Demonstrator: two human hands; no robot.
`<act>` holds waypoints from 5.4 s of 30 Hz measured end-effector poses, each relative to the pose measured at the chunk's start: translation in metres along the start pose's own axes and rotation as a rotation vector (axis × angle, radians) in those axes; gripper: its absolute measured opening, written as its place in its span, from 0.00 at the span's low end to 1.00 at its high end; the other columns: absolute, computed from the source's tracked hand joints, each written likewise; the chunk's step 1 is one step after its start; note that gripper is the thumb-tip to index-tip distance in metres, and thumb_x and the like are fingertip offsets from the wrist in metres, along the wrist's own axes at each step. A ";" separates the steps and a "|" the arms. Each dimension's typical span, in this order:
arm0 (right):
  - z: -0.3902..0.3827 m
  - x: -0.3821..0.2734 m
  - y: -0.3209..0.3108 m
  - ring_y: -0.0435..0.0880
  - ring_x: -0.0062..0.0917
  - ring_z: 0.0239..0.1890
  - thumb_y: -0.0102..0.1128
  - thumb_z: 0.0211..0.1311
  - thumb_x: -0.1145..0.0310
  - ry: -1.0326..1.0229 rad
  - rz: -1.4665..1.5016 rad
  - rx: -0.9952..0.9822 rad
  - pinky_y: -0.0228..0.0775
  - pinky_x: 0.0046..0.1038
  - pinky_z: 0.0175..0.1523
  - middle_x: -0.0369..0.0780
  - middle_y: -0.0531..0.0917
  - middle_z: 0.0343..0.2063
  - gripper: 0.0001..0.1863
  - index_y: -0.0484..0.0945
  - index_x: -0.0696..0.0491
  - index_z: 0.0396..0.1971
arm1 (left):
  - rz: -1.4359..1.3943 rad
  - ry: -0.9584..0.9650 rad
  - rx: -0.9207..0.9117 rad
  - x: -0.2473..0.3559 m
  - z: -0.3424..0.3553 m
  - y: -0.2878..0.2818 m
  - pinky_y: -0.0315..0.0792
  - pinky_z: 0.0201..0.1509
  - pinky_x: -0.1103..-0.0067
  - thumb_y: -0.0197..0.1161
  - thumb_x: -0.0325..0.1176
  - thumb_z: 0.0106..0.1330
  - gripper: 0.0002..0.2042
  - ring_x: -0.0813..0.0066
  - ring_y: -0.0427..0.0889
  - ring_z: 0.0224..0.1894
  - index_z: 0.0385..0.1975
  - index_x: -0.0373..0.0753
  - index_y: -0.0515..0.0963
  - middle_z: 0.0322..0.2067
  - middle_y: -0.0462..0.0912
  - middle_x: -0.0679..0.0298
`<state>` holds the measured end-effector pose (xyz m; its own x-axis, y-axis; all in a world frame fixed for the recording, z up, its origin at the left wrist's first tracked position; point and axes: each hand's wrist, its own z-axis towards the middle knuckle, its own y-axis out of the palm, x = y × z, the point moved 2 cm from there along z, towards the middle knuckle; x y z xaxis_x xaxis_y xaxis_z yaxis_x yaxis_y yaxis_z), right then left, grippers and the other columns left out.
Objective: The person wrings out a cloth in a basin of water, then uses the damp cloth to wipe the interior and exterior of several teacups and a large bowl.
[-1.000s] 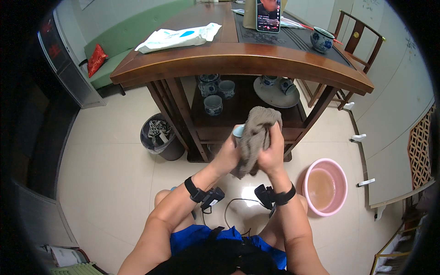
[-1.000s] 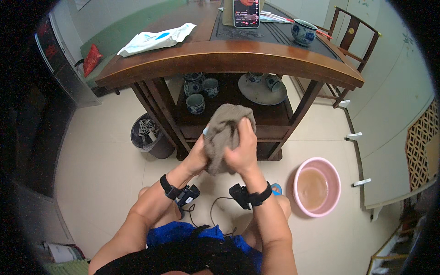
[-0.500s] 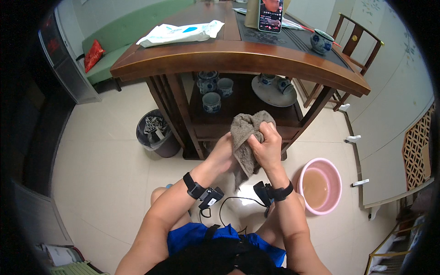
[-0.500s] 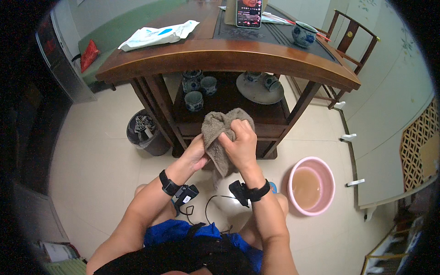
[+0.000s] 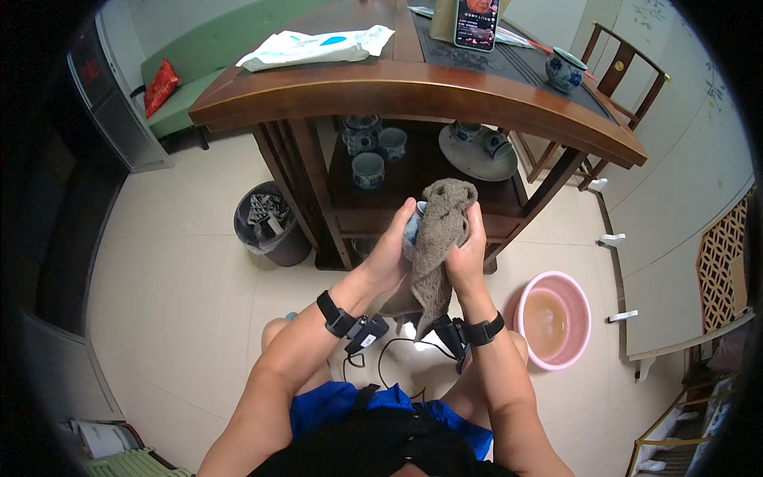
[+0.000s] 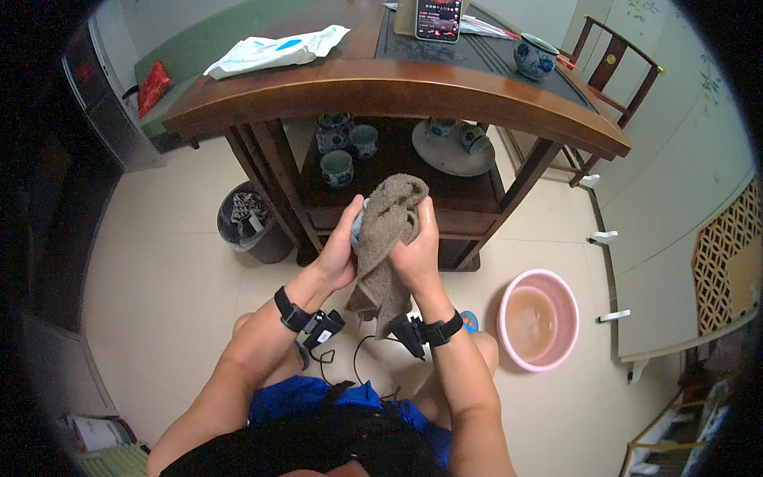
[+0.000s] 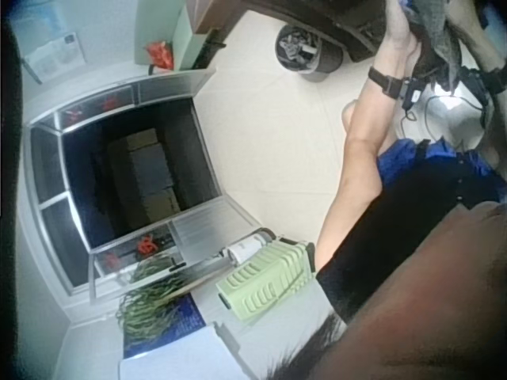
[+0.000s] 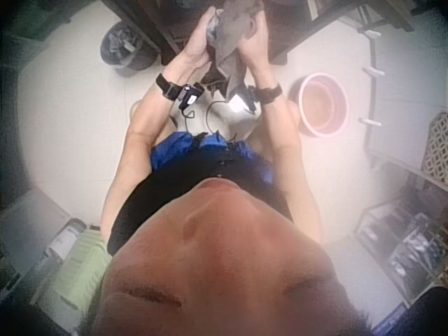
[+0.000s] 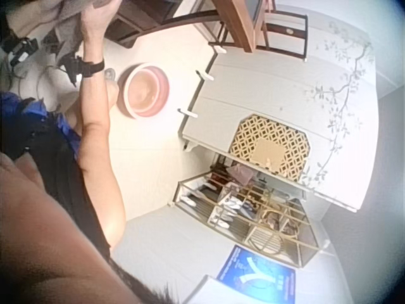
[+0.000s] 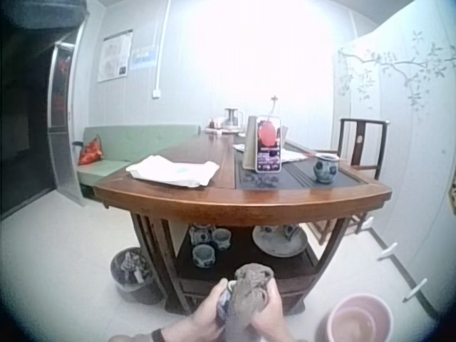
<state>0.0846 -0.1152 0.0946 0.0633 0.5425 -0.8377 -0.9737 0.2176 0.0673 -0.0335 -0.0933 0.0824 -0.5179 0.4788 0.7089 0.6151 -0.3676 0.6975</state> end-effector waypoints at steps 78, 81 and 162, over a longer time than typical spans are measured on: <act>-0.001 -0.001 -0.022 0.75 0.18 0.37 0.58 0.56 0.64 0.154 0.004 -0.303 0.68 0.22 0.44 0.37 0.79 0.32 0.17 0.74 0.62 0.39 | 0.587 -0.166 -0.257 -0.012 0.008 -0.042 0.64 0.22 0.84 0.51 0.41 0.66 0.12 0.80 0.73 0.23 0.37 0.40 0.76 0.25 0.77 0.66; 0.005 0.011 -0.029 0.75 0.16 0.35 0.54 0.59 0.64 0.195 0.103 -0.294 0.66 0.19 0.43 0.34 0.79 0.33 0.15 0.75 0.61 0.39 | 0.526 -0.102 -0.116 -0.017 0.007 -0.023 0.62 0.22 0.83 0.54 0.45 0.67 0.14 0.79 0.72 0.21 0.34 0.40 0.75 0.23 0.76 0.67; 0.008 0.036 -0.018 0.74 0.13 0.34 0.56 0.59 0.70 0.366 0.206 -0.183 0.67 0.18 0.41 0.32 0.79 0.32 0.10 0.76 0.58 0.38 | 0.862 -0.103 0.009 -0.018 0.014 -0.031 0.72 0.28 0.76 0.53 0.37 0.67 0.11 0.67 0.83 0.34 0.42 0.36 0.73 0.36 0.82 0.57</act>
<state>0.1063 -0.0936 0.0677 -0.1849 0.2303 -0.9554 -0.9826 -0.0290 0.1832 -0.0349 -0.0798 0.0466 0.1876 0.1060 0.9765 0.7729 -0.6295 -0.0802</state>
